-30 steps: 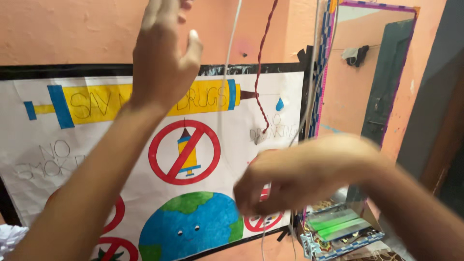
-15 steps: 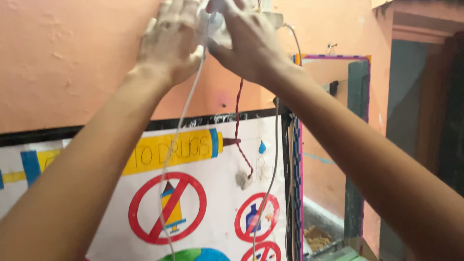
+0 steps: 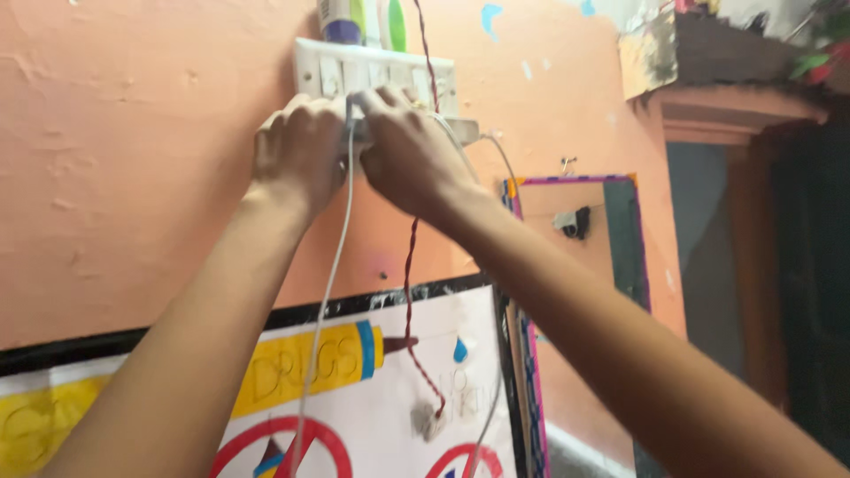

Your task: The person repeatedly plugs and unplugs multiple phone chargers into a wall socket and connects charging cables to a smartphone on a table. They handle several chargers and cables, moving them between the socket and the table.

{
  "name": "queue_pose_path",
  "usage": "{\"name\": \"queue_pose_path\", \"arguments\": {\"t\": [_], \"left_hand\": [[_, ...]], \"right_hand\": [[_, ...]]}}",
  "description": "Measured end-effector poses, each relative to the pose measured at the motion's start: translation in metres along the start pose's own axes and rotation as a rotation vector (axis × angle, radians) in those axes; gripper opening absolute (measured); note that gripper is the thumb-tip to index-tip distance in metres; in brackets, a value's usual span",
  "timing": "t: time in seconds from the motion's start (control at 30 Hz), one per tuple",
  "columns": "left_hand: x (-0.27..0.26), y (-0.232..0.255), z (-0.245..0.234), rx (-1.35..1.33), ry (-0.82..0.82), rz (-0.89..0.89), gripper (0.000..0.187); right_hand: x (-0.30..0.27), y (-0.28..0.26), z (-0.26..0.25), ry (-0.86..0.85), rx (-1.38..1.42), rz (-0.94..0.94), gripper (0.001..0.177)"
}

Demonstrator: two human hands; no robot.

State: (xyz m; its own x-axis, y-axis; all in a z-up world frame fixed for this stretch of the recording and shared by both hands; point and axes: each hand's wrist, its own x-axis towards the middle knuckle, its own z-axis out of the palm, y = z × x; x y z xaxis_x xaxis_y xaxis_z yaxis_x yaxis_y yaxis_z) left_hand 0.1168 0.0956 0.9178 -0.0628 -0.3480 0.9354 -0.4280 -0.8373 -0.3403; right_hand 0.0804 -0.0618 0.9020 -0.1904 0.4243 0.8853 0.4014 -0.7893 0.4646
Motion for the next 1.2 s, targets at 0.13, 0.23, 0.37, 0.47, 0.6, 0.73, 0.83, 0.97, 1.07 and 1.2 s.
{"name": "queue_pose_path", "arguments": {"t": [0.13, 0.23, 0.37, 0.47, 0.6, 0.73, 0.83, 0.97, 1.07, 1.2], "left_hand": [[0.009, 0.0, -0.002, 0.019, 0.043, 0.009, 0.016], [0.008, 0.0, -0.002, 0.041, 0.019, 0.004, 0.019], [0.011, 0.001, 0.0, 0.087, -0.028, 0.015, 0.017], [0.015, 0.004, -0.002, 0.156, -0.084, 0.01, 0.017], [0.017, 0.006, -0.012, 0.192, -0.136, -0.008, 0.023], [0.017, 0.001, -0.027, 0.06, -0.213, -0.11, 0.039], [0.015, 0.003, -0.032, 0.132, -0.312, -0.081, 0.043], [-0.007, 0.008, -0.024, 0.177, -0.402, -0.029, 0.043], [-0.026, 0.003, -0.019, 0.237, -0.297, 0.138, 0.049], [-0.024, -0.007, -0.017, 0.291, -0.354, 0.13, 0.054]], "right_hand": [[0.009, -0.001, 0.003, -0.182, 0.021, 0.156, 0.03], [0.016, 0.003, 0.005, -0.178, -0.037, 0.171, 0.029], [0.02, 0.01, 0.003, -0.01, -0.383, 0.006, 0.02], [0.023, 0.014, 0.005, -0.252, -0.315, 0.276, 0.012], [0.026, 0.022, 0.008, -0.43, -0.294, 0.429, 0.02], [0.023, 0.032, 0.012, -0.319, -0.223, 0.336, 0.03], [0.018, 0.038, 0.014, -0.308, -0.179, 0.284, 0.036], [0.015, 0.045, 0.012, -0.319, -0.125, 0.374, 0.043], [0.013, 0.047, 0.01, -0.269, -0.004, 0.383, 0.048], [0.007, 0.048, 0.006, -0.309, 0.001, 0.321, 0.045]]}}
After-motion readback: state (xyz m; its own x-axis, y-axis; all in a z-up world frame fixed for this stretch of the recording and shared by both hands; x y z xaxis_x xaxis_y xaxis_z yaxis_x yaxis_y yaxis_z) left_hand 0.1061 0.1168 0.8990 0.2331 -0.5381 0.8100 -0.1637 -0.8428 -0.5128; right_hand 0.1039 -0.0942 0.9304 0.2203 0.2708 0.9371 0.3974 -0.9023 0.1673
